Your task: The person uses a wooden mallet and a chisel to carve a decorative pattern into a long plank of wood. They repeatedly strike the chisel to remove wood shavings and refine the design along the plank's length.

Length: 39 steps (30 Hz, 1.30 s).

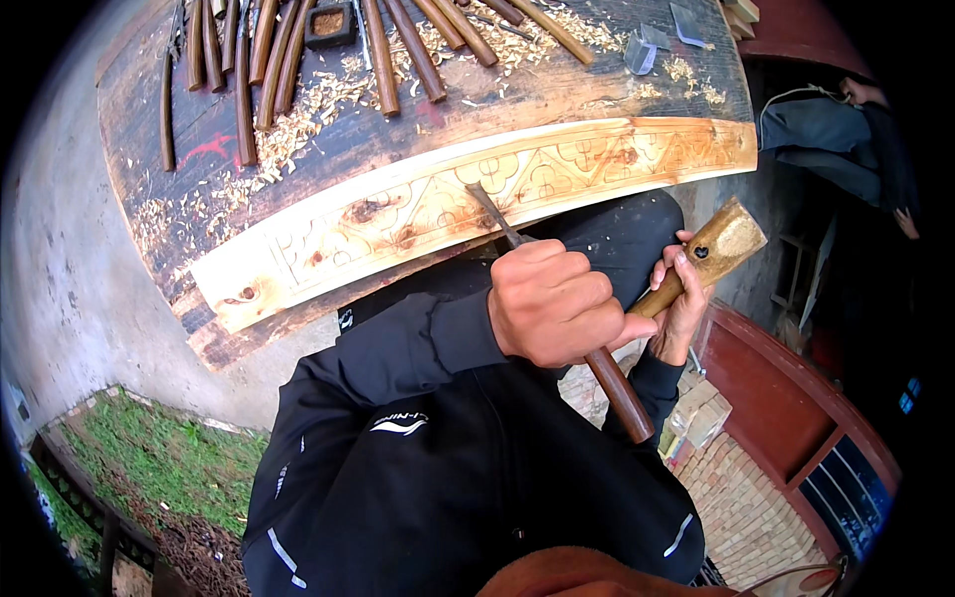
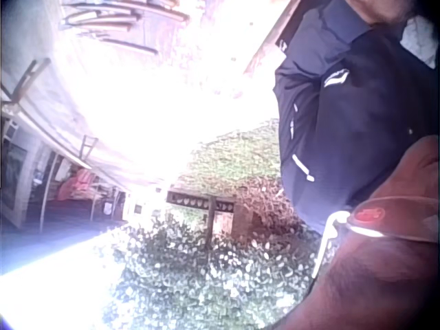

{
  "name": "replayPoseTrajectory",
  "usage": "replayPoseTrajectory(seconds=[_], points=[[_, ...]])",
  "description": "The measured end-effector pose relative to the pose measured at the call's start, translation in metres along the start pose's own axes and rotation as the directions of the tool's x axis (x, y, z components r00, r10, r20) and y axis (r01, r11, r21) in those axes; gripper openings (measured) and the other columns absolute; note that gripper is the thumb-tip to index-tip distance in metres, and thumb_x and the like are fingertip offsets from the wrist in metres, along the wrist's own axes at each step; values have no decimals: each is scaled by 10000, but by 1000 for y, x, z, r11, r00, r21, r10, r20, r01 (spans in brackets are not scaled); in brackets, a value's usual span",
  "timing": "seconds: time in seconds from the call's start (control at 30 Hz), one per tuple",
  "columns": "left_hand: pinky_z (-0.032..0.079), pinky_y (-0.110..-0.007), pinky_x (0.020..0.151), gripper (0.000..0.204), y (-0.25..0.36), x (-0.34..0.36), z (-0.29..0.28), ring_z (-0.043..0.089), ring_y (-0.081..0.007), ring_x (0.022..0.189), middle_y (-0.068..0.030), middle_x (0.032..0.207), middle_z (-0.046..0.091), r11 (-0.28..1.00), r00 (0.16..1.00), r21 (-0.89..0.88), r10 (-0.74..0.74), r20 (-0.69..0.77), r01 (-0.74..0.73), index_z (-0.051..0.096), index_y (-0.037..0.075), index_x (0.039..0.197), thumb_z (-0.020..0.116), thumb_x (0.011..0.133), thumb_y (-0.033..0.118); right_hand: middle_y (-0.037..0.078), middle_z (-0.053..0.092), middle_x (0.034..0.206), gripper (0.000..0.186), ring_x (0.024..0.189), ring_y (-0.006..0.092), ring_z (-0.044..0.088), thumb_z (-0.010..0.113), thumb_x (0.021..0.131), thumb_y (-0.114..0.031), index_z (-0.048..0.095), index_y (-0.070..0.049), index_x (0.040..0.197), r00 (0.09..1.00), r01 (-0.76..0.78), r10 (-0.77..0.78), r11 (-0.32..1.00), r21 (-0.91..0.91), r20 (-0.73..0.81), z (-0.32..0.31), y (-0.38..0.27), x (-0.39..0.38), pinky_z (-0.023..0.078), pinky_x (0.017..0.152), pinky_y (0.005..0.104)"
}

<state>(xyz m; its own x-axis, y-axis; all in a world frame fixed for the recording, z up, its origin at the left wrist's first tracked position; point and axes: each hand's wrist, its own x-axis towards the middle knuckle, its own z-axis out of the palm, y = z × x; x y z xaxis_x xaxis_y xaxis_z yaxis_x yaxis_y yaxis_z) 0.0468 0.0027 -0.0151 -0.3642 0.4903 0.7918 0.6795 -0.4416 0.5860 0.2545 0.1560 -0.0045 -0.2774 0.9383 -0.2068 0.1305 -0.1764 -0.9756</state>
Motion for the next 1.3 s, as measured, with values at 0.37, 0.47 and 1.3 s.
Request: replayPoseTrajectory(seconds=[0.37, 0.47, 1.3], points=[[271, -314, 431, 466, -2, 12, 12, 396, -164, 439, -1, 565, 350, 999, 995, -5, -43, -94, 42, 456, 126, 621, 885, 729, 273, 119, 616, 821, 421, 584, 169, 578, 670, 906, -90, 536, 96, 1259, 1000, 3, -3, 1000, -7, 13, -1, 1, 0, 465, 514, 278], [272, -313, 425, 474, -2, 14, 15, 401, -163, 437, -1, 559, 354, 998, 994, 14, -53, -95, 54, 445, 129, 603, 885, 718, 265, 118, 616, 823, 414, 583, 166, 576, 666, 910, -88, 536, 93, 1258, 1000, -2, 2, 1000, -6, 9, -1, 1, 1, 464, 514, 278], [366, -366, 437, 441, -13, 42, 27, 485, -245, 449, -59, 545, 432, 964, 928, -4, -257, -269, 265, 487, 99, 628, 876, 785, 235, 88, 606, 878, 385, 721, 141, 575, 661, 909, 19, 515, 23, 1265, 586, 798, -806, 591, -114, -78, 39, -127, -34, 514, 656, 282]])
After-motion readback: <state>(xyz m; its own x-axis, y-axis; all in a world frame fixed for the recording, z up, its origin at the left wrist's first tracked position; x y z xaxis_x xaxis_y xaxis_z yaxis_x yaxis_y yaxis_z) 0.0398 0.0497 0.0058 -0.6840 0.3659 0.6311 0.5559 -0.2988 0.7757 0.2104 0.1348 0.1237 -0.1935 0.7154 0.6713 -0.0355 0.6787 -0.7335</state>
